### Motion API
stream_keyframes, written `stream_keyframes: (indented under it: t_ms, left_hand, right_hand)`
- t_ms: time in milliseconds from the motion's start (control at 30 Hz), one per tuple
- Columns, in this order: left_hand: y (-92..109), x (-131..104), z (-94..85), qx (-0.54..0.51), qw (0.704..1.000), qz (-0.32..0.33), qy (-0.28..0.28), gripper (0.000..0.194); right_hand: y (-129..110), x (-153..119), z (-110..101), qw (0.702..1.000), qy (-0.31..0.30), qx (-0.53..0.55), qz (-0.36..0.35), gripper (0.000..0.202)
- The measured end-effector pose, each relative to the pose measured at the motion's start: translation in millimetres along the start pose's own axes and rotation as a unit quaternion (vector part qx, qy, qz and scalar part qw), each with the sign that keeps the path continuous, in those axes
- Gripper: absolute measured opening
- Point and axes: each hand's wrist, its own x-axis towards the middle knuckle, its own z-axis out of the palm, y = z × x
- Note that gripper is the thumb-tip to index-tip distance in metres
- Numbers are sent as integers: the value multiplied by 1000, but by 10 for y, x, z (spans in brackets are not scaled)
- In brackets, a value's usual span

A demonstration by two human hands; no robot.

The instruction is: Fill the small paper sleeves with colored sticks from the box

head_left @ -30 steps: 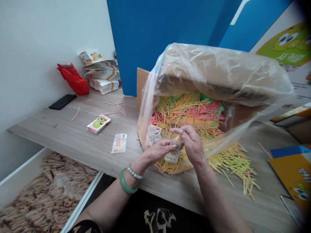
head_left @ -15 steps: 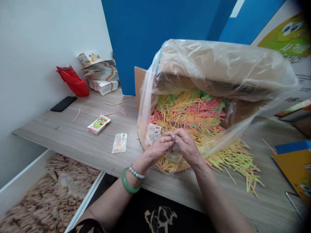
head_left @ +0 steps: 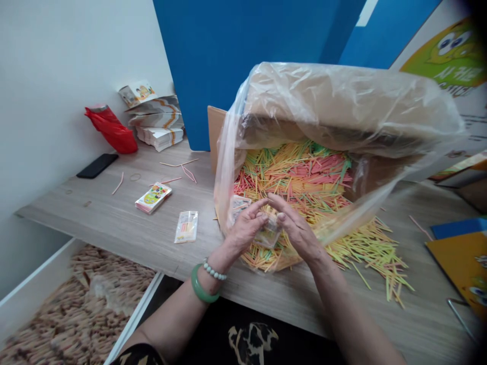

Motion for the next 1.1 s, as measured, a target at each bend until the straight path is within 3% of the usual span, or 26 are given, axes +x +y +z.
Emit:
stream_keyframes:
  t_ms: [100,200,333,667,1000,1100]
  left_hand:
    - [41,-11,-32,13,1000,3,23,71]
    - [62,-25,-23,27,999,1,21,74]
    - [67,-51,17,59,998,21,14,72]
    - [6,-115,31,117,993,10,26,71]
    - [39,-87,13,106,993,24,34,68]
    - [37,-78,-16,103,994,35,19,65]
  right_hand:
    - [74,-66,-15,994,90,53,31,38]
    - [113,-82,26,991,110,53,52,21]
    - [77,-46,96,990,137,22,28,12]
    - [44,45,260,963,202,172,43,10]
    - [-123,168,251,958,231,168,18,11]
    - [-158,137,303,971,204,122,2,11]
